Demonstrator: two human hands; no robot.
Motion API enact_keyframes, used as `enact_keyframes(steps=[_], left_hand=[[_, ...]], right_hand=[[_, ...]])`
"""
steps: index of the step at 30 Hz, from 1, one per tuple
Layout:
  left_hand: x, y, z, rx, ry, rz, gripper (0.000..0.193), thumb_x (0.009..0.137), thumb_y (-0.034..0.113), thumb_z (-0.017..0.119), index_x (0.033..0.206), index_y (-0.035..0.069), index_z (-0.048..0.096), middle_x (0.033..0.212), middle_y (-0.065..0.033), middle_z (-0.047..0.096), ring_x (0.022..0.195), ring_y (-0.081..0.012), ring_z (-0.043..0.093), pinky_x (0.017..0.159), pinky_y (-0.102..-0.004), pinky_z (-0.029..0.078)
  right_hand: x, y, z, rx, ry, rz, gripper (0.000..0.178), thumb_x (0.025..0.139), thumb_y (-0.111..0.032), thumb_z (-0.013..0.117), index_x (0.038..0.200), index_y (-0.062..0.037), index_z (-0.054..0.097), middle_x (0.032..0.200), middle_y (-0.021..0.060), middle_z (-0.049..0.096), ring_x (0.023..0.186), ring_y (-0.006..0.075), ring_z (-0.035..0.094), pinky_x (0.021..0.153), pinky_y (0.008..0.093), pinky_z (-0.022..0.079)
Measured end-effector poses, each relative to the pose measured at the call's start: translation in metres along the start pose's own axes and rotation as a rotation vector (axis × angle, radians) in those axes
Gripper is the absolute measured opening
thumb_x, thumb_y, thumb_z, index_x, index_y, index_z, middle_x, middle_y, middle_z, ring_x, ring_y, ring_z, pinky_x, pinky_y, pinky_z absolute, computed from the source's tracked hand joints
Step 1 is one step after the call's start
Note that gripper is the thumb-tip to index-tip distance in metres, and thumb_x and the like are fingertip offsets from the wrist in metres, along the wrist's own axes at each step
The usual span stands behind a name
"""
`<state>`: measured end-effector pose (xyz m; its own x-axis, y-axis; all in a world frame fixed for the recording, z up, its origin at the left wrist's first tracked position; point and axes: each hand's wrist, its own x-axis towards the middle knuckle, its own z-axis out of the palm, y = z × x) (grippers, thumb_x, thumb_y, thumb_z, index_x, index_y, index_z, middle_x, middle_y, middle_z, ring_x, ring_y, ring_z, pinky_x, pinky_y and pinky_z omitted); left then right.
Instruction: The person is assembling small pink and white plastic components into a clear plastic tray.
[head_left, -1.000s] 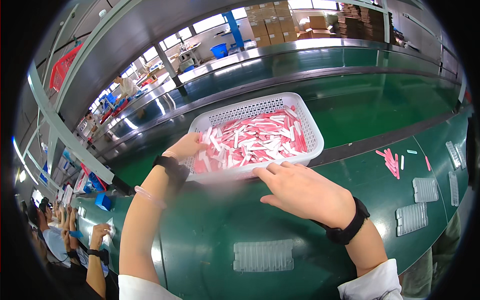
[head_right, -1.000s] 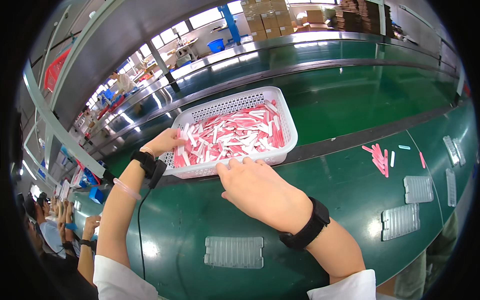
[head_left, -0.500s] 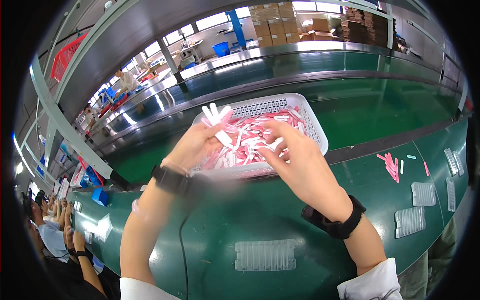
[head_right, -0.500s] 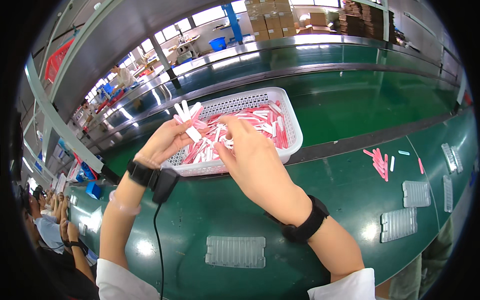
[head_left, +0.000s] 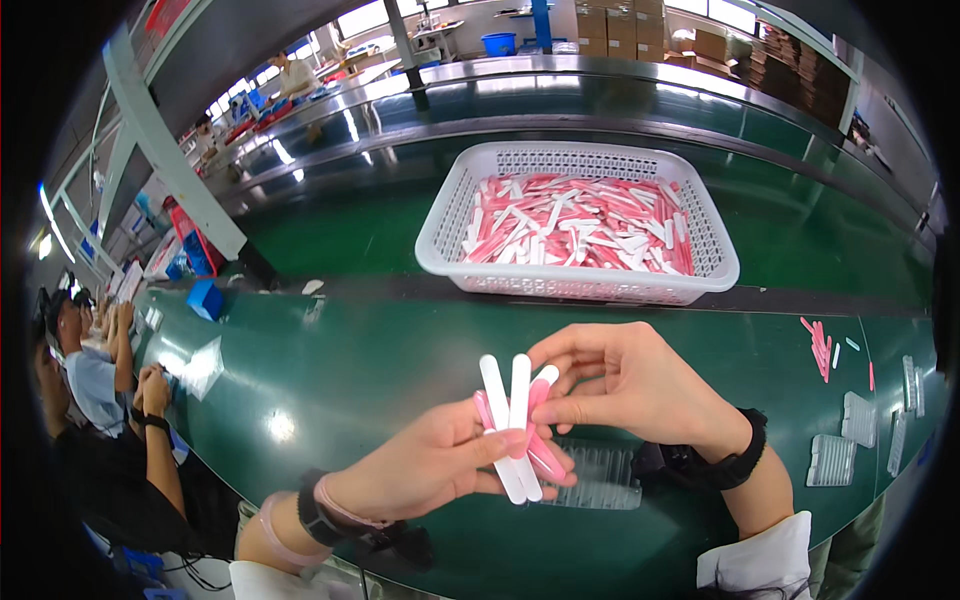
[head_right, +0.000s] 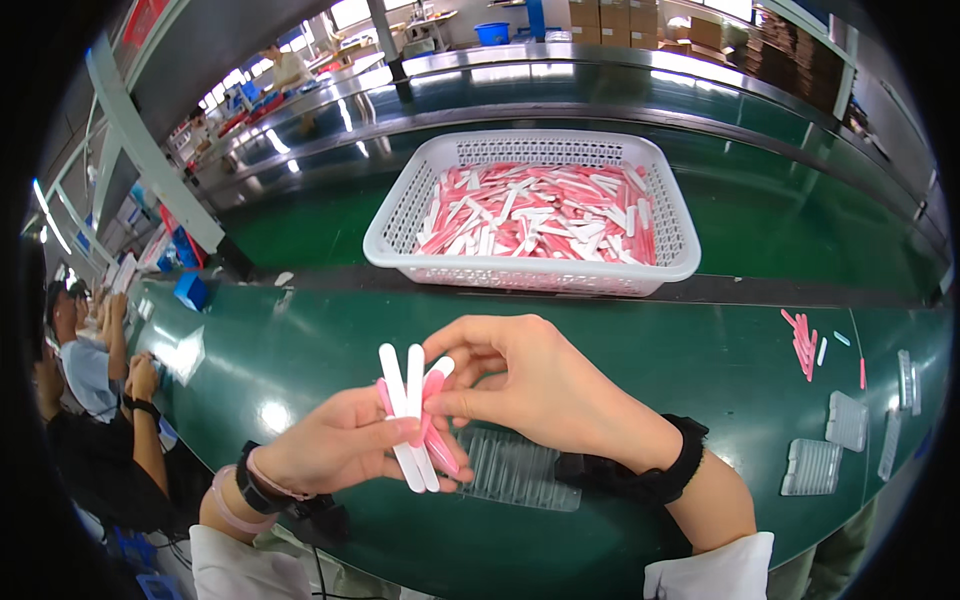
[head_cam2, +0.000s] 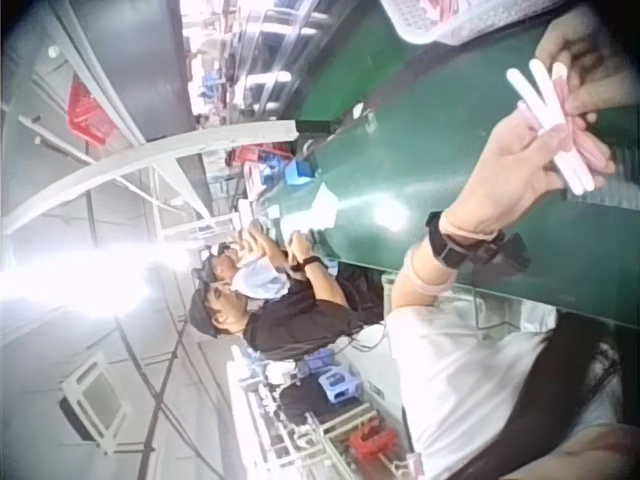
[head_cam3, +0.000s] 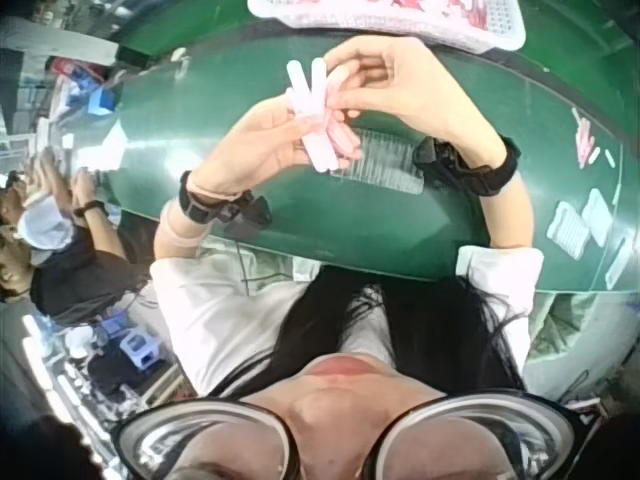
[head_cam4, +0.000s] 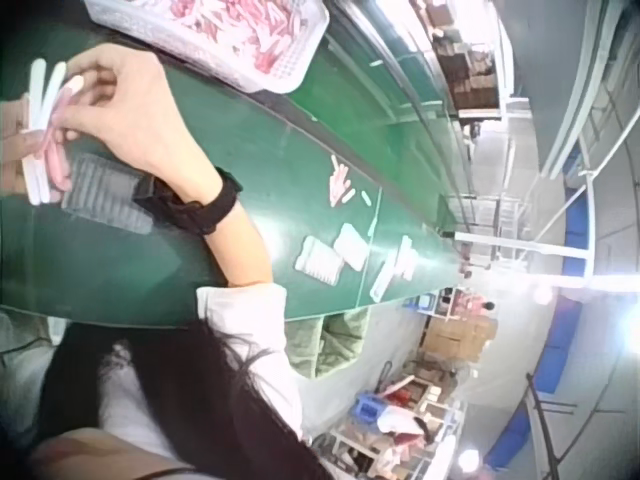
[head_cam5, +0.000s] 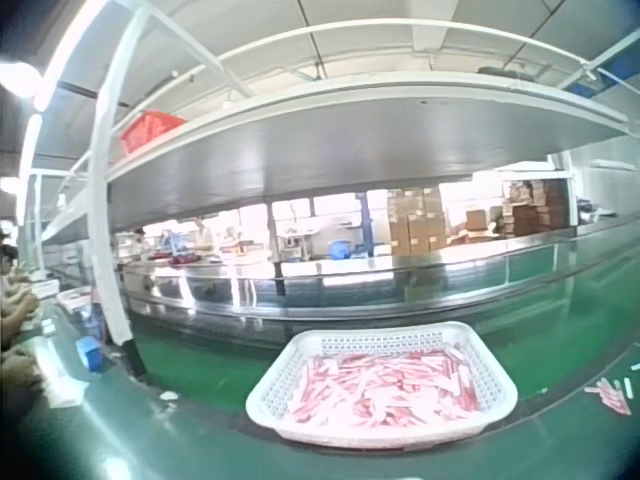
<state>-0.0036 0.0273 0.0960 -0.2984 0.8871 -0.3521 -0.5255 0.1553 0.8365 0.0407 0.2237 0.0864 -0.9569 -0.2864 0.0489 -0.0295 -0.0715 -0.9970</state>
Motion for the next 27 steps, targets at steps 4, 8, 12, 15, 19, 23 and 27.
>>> enact_keyframes(steps=[4,8,12,15,19,23,27], left_hand=[[-0.004,-0.022,-0.011,-0.012,-0.051,-0.045,0.030,0.093,0.013,0.035,0.119,-0.001,0.034,0.099,-0.0162,0.054,0.096,-0.0281,0.056,0.085,-0.0379,0.047],[-0.004,-0.036,-0.018,-0.077,-0.059,-0.095,0.025,0.093,0.014,0.034,0.115,0.002,0.033,0.089,-0.0108,0.053,0.088,-0.0239,0.058,0.077,-0.0329,0.050],[-0.003,-0.056,-0.030,-0.129,-0.069,-0.074,0.027,0.093,0.018,0.035,0.116,0.003,0.031,0.087,-0.0070,0.052,0.079,-0.0151,0.057,0.067,-0.0263,0.049],[-0.007,-0.061,-0.036,-0.062,-0.098,-0.024,0.025,0.094,0.019,0.034,0.114,0.004,0.032,0.083,-0.0053,0.050,0.067,-0.0103,0.052,0.054,-0.0218,0.042],[-0.010,-0.060,-0.038,0.026,-0.071,-0.160,0.015,0.094,0.019,0.032,0.098,0.005,0.037,0.074,-0.0018,0.045,0.055,-0.0072,0.038,0.047,-0.0203,0.031],[-0.009,-0.070,-0.044,0.176,-0.172,-0.196,0.018,0.094,0.021,0.031,0.088,0.006,0.037,0.068,0.0013,0.039,0.053,-0.0062,0.032,0.047,-0.0201,0.030],[-0.009,-0.070,-0.042,0.167,-0.153,-0.175,0.020,0.094,0.022,0.032,0.098,0.003,0.034,0.065,0.0009,0.038,0.053,-0.0067,0.035,0.049,-0.0210,0.033]], right_hand=[[0.007,0.013,0.017,-0.010,-0.007,0.111,0.026,0.077,-0.008,0.062,0.098,0.0056,0.055,0.074,0.0074,0.058,0.067,0.0099,0.055,0.062,0.0226,0.047],[0.010,0.028,0.024,-0.130,0.014,0.192,0.019,0.078,-0.010,0.061,0.089,0.0045,0.060,0.069,0.0070,0.059,0.060,0.0087,0.053,0.057,0.0228,0.045],[0.016,0.032,0.028,-0.189,0.021,0.261,0.022,0.078,-0.009,0.061,0.096,0.0027,0.058,0.069,0.0067,0.060,0.061,0.0085,0.054,0.059,0.0226,0.045],[0.019,0.037,0.032,-0.167,-0.005,0.290,0.026,0.077,-0.009,0.062,0.100,0.0016,0.056,0.071,0.0066,0.060,0.063,0.0094,0.055,0.060,0.0225,0.046],[0.018,0.044,0.038,-0.234,-0.012,0.140,0.026,0.077,-0.009,0.062,0.101,-0.0007,0.056,0.078,0.0054,0.058,0.067,0.0105,0.057,0.061,0.0242,0.047],[0.018,0.036,0.042,-0.445,-0.143,0.109,0.022,0.075,-0.010,0.063,0.094,-0.0015,0.058,0.079,0.0074,0.058,0.064,0.0153,0.058,0.060,0.0269,0.048],[0.017,0.034,0.045,-0.506,-0.095,0.164,0.019,0.075,-0.010,0.063,0.090,-0.0005,0.059,0.077,0.0088,0.061,0.065,0.0161,0.059,0.062,0.0267,0.049]])
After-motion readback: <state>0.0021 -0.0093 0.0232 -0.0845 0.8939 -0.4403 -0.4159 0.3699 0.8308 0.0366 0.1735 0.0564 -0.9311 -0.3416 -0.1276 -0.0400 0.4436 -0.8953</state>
